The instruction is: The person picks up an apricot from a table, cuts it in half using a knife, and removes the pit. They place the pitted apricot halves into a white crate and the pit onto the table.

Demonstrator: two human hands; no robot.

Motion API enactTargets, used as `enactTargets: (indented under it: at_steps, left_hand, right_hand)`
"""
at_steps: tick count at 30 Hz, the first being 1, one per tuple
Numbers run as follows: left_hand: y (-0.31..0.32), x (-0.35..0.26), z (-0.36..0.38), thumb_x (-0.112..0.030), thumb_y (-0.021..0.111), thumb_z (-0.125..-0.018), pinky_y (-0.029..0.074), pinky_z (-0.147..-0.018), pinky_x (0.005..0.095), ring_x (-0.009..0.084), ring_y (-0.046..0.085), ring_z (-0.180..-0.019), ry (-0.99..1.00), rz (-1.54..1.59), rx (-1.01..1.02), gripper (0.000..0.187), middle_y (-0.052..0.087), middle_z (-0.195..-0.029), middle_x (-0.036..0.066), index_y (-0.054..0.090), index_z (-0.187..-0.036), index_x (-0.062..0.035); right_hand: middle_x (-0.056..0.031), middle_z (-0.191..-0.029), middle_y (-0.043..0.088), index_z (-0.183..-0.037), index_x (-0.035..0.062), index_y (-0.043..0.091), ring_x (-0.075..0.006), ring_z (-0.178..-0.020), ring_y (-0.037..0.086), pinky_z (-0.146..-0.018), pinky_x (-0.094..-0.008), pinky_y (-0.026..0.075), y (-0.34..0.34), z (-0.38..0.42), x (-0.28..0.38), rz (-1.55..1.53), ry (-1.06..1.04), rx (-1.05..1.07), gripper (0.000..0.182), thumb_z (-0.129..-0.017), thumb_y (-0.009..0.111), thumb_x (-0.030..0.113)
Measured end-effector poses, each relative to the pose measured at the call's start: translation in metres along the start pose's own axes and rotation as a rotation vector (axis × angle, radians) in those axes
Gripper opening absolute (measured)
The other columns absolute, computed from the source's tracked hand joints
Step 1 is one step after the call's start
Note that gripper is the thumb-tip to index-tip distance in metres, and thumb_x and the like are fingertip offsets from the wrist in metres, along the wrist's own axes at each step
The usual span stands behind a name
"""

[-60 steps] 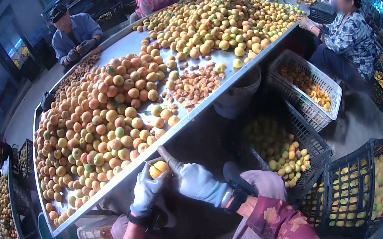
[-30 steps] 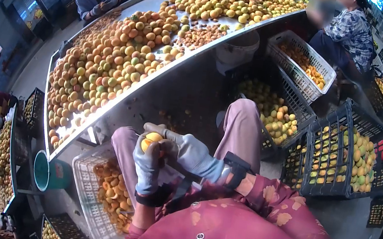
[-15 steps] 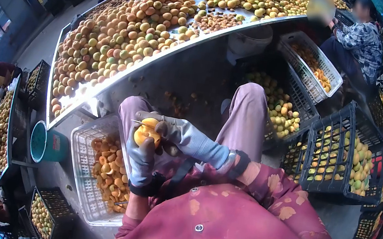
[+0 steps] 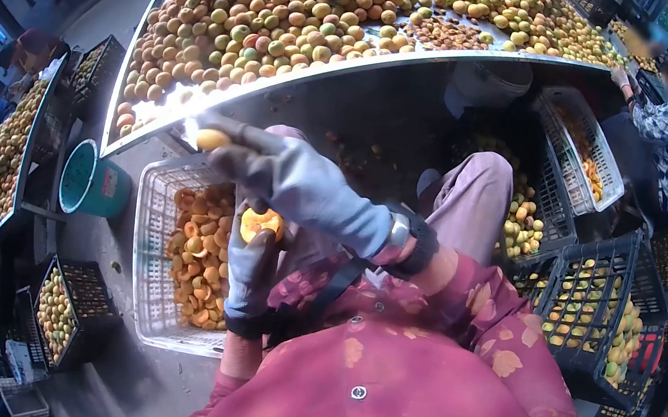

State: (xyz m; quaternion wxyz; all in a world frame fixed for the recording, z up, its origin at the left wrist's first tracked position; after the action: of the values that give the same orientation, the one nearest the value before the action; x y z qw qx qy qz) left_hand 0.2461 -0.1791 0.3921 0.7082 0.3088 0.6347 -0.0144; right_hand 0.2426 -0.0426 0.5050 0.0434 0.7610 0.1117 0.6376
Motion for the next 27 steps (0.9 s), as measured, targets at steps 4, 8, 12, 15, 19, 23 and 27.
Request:
enactTargets:
  at_steps: [4, 8, 12, 15, 19, 23, 27]
  left_hand:
    - [-0.029, 0.018, 0.006, -0.012, 0.054, -0.094, 0.050, -0.070, 0.0289, 0.0170, 0.061, -0.083, -0.124, -0.013, -0.177, 0.033, 0.061, -0.098, 0.009, 0.049, -0.124, -0.0015]
    - [-0.032, 0.011, 0.015, -0.041, 0.045, -0.099, 0.047, -0.079, 0.0324, 0.0227, 0.058, -0.096, -0.128, 0.621, -0.154, 0.047, 0.061, -0.109, 0.010, 0.050, -0.126, -0.0028]
    - [-0.029, 0.008, 0.002, -0.047, 0.038, -0.100, 0.047, -0.074, 0.0285, 0.0209, 0.059, -0.091, -0.201, 0.557, -0.109, 0.054, 0.063, -0.107, 0.011, 0.051, -0.125, -0.0015]
    - [-0.026, 0.017, -0.005, -0.052, 0.033, -0.100, 0.047, -0.073, 0.0250, 0.0157, 0.059, -0.085, -0.253, 0.516, -0.042, 0.061, 0.066, -0.101, 0.009, 0.051, -0.128, -0.0009]
    - [-0.004, 0.018, -0.009, -0.055, 0.036, -0.099, 0.049, -0.071, 0.0260, 0.0153, 0.062, -0.083, -0.327, 0.403, -0.107, 0.061, 0.066, -0.099, 0.008, 0.054, -0.124, -0.0021]
    - [0.005, 0.027, -0.015, -0.055, 0.037, -0.099, 0.051, -0.071, 0.0272, 0.0159, 0.063, -0.082, -0.379, 0.352, -0.114, 0.058, 0.065, -0.096, 0.008, 0.055, -0.119, -0.0033]
    - [0.013, 0.033, -0.015, -0.058, 0.035, -0.098, 0.051, -0.060, 0.0227, 0.0123, 0.063, -0.070, -0.332, 0.175, -0.138, 0.060, 0.066, -0.088, 0.005, 0.059, -0.111, -0.0049]
  right_hand:
    - [-0.0240, -0.082, 0.066, -0.152, 0.0079, 0.009, -0.0335, -0.076, 0.066, -0.070, -0.0389, 0.050, 0.039, -0.032, 0.003, 0.859, 0.229, 0.348, 0.094, -0.086, 0.067, 0.041]
    - [-0.0117, -0.080, 0.067, -0.139, 0.0028, 0.045, -0.0219, -0.068, 0.065, -0.067, -0.0311, 0.050, 0.002, -0.026, -0.039, 0.807, -0.008, 0.085, 0.057, -0.090, 0.063, 0.026]
    - [-0.0029, -0.080, 0.062, -0.130, 0.0068, 0.056, -0.0090, -0.071, 0.060, -0.065, -0.0221, 0.050, -0.011, -0.015, -0.020, 0.308, 0.120, -0.197, 0.041, -0.092, 0.060, 0.020]
    - [0.0039, -0.078, 0.059, -0.125, 0.0055, 0.059, -0.0007, -0.067, 0.054, -0.060, -0.0161, 0.046, -0.003, -0.008, -0.009, -0.013, 0.123, -0.330, 0.032, -0.094, 0.057, 0.013]
    - [0.0041, -0.077, 0.058, -0.130, 0.0027, 0.054, -0.0010, -0.064, 0.051, -0.055, -0.0153, 0.042, 0.007, -0.003, -0.010, -0.114, -0.061, -0.431, 0.035, -0.097, 0.053, 0.013]
    - [0.0009, -0.088, 0.062, -0.133, 0.0024, 0.051, -0.0024, -0.069, 0.054, -0.059, -0.0163, 0.044, 0.001, 0.007, -0.024, -0.131, -0.145, -0.464, 0.037, -0.097, 0.053, 0.011]
    - [-0.0016, -0.120, 0.060, -0.135, 0.0033, 0.050, -0.0026, -0.090, 0.055, -0.076, -0.0177, 0.048, -0.005, 0.023, -0.032, -0.096, -0.122, -0.427, 0.040, -0.095, 0.055, 0.005]
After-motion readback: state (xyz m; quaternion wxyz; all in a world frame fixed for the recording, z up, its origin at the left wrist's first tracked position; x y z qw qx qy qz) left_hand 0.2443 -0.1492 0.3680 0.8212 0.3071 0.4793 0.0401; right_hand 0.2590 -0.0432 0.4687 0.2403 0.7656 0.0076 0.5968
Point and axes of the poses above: each hand's wrist, its own z-axis away from the middle knuckle, its own y-axis out of the palm, x = y × z, the point moved 2 cm from there along -z, towards the middle knuckle
